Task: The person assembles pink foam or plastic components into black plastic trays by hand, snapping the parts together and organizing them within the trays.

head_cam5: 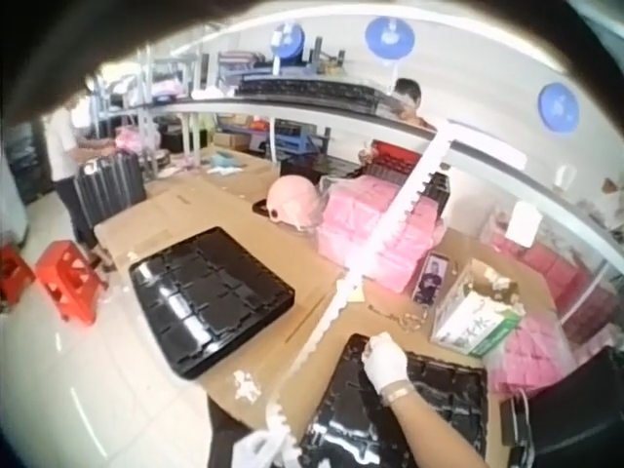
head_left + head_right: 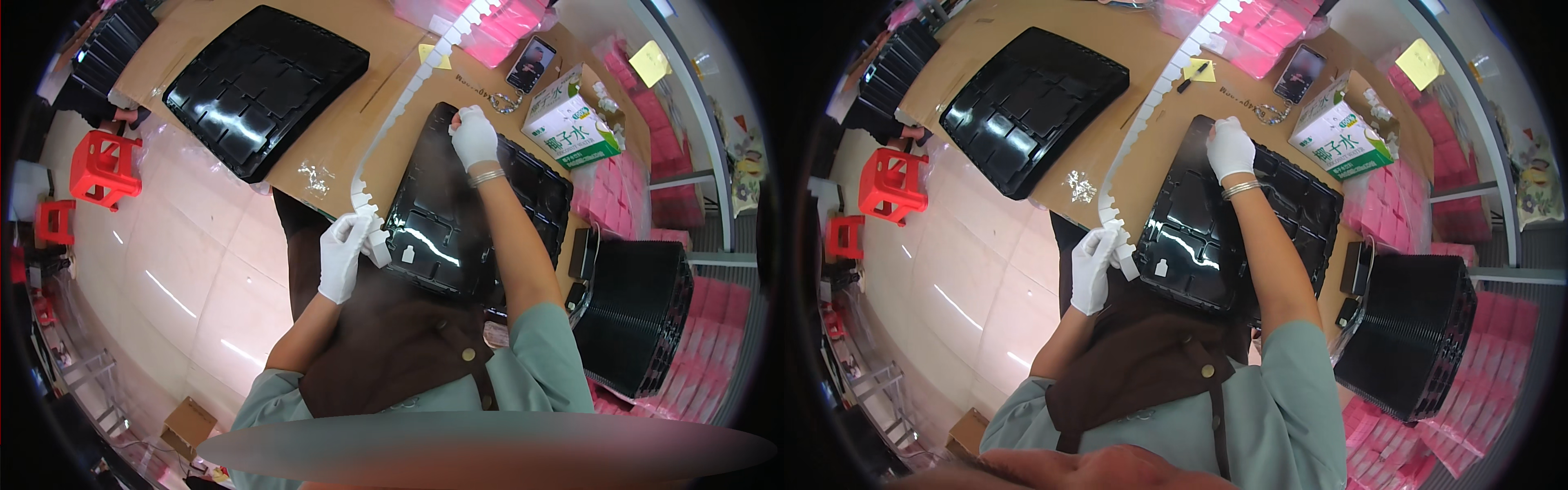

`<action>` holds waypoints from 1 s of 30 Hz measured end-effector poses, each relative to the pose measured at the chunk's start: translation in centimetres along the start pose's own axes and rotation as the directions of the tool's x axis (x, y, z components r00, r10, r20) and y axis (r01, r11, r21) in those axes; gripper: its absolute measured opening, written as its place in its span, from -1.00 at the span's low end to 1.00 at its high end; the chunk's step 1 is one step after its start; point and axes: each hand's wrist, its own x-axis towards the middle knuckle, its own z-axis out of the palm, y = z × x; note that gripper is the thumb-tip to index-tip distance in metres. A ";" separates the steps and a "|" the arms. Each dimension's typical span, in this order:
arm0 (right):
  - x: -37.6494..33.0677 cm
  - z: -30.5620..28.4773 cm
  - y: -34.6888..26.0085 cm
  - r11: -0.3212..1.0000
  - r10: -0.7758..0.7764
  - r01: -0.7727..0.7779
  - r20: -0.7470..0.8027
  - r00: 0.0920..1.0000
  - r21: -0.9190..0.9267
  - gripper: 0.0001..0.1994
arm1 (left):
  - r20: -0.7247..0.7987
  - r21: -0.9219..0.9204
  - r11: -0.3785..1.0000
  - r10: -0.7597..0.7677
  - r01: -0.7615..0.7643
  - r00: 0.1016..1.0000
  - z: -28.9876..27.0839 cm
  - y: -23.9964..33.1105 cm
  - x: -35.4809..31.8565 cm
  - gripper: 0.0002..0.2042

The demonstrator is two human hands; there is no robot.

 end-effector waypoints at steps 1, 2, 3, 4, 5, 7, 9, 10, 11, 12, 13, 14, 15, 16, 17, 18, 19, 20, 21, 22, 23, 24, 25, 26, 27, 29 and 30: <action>0.0 0.1 0.1 0.998 0.022 -0.021 0.015 1.000 -0.054 -0.96 | -0.002 0.006 1.000 -0.011 0.011 1.000 0.0 -0.1 0.0 -0.78; -0.1 0.2 0.1 0.993 0.047 -0.044 0.029 0.998 -0.109 -0.94 | -0.006 0.004 1.000 -0.011 0.011 1.000 0.0 -0.1 0.0 -0.78; 0.1 0.1 0.3 0.993 0.044 -0.041 0.031 0.999 -0.110 -0.94 | -0.007 0.009 1.000 -0.011 0.011 1.000 0.1 -0.2 0.1 -0.78; 0.3 0.0 0.7 0.998 -0.006 0.010 0.058 0.998 -0.059 -0.95 | -0.007 0.015 1.000 -0.011 0.011 1.000 0.1 -0.2 0.1 -0.78; 0.5 -0.2 1.1 0.998 -0.059 0.060 0.083 0.995 -0.006 -0.95 | -0.009 0.013 1.000 -0.011 0.011 1.000 0.0 -0.3 0.1 -0.78; 0.0 -1.0 2.1 0.981 -0.070 0.049 0.107 0.992 0.190 -0.95 | 0.020 -0.019 0.999 -0.032 0.032 0.999 -0.2 -0.5 0.0 -0.79; -1.0 -2.1 2.2 0.925 -0.089 0.035 0.127 0.988 0.378 -0.94 | 0.002 -0.008 1.000 -0.023 0.023 1.000 -0.3 -0.1 0.0 -0.79; -2.0 -2.9 1.8 0.879 0.021 -0.078 0.126 0.992 0.470 -0.95 | -0.020 0.007 1.000 -0.015 0.015 1.000 -0.4 0.0 0.0 -0.79; -3.3 -3.9 1.1 0.809 0.128 -0.187 0.144 0.981 0.557 -0.94 | -0.031 0.006 1.000 -0.020 0.020 0.999 -0.6 0.0 0.0 -0.79; -5.0 -5.4 -0.8 0.777 0.156 -0.263 0.230 0.961 0.572 -0.95 | -0.047 0.013 1.000 -0.011 0.012 0.999 -0.9 0.0 0.0 -0.79; -7.0 -7.2 -2.9 0.743 0.188 -0.341 0.309 0.932 0.576 -0.95 | -0.052 0.021 1.000 -0.003 0.004 0.999 -1.2 0.0 0.2 -0.80; -9.2 -8.2 -4.3 0.751 0.133 -0.360 0.407 0.903 0.554 -0.94 | -0.034 0.021 1.000 -0.008 0.009 0.999 -1.3 -0.1 0.4 -0.80; -11.4 -8.7 -5.5 0.759 0.076 -0.376 0.502 0.861 0.531 -0.92 | -0.037 0.024 1.000 -0.015 0.016 0.999 -1.5 -0.3 0.5 -0.80; -13.6 -8.6 -6.2 0.825 -0.008 -0.266 0.480 0.877 0.498 -0.90 | -0.022 0.024 1.000 -0.006 0.007 1.000 -1.5 -0.4 0.6 -0.80; -15.3 -8.2 -6.7 0.876 -0.089 -0.150 0.459 0.884 0.458 -0.87 | 0.000 0.025 1.000 0.002 -0.002 1.000 -1.4 -0.5 0.7 -0.79; -16.5 -7.7 -7.2 0.872 -0.061 -0.175 0.455 0.888 0.457 -0.85 | 0.000 0.018 1.000 0.004 -0.003 1.000 -0.8 0.1 0.6 -0.79; -17.3 -7.4 -7.6 0.867 -0.034 -0.198 0.450 0.892 0.457 -0.83 | 0.002 0.020 1.000 0.001 -0.001 1.000 -0.7 0.1 0.6 -0.79; -17.5 -7.3 -7.8 0.885 -0.043 -0.182 0.465 0.884 0.428 -0.83 | 0.002 0.036 0.999 -0.010 0.010 1.000 -0.7 0.0 0.6 -0.79; -17.6 -7.2 -7.9 0.884 -0.043 -0.185 0.468 0.882 0.430 -0.83 | 0.003 0.051 0.999 -0.019 0.019 1.000 -0.6 -0.1 0.6 -0.80; -17.6 -7.3 -8.0 0.904 -0.116 -0.120 0.506 0.855 0.410 -0.83 | 0.000 0.052 0.998 -0.023 0.023 1.000 -0.6 -0.2 0.5 -0.80; -17.8 -7.4 -8.1 0.919 -0.186 -0.049 0.539 0.822 0.392 -0.83 | 0.006 0.053 0.998 -0.020 0.020 1.000 -0.5 -0.2 0.3 -0.80; -17.8 -7.7 -7.9 0.898 -0.240 -0.060 0.598 0.765 0.437 -0.85 | 0.012 0.052 0.999 -0.017 0.017 1.000 -0.6 -0.2 0.1 -0.80; -18.0 -7.8 -7.9 0.897 -0.242 -0.059 0.598 0.764 0.438 -0.85 | 0.010 0.053 0.998 -0.017 0.016 1.000 -0.8 -0.3 -0.1 -0.80; -18.1 -7.9 -7.8 0.901 -0.192 -0.076 0.549 0.813 0.427 -0.85 | 0.011 0.044 0.999 -0.012 0.011 1.000 -1.0 -0.6 -0.2 -0.80; -18.2 -7.9 -7.7 0.904 -0.141 -0.093 0.497 0.856 0.417 -0.86 | 0.011 0.035 0.999 -0.007 0.007 1.000 -1.1 -0.7 -0.4 -0.80; -18.3 -7.7 -8.0 0.899 -0.127 -0.110 0.491 0.862 0.424 -0.86 | -0.002 0.038 0.999 -0.011 0.011 1.000 -1.0 -0.4 -0.3 -0.80; -18.4 -7.6 -8.2 0.893 -0.109 -0.128 0.483 0.869 0.432 -0.87 | -0.014 0.042 0.999 -0.015 0.016 1.000 -1.0 -0.3 -0.3 -0.81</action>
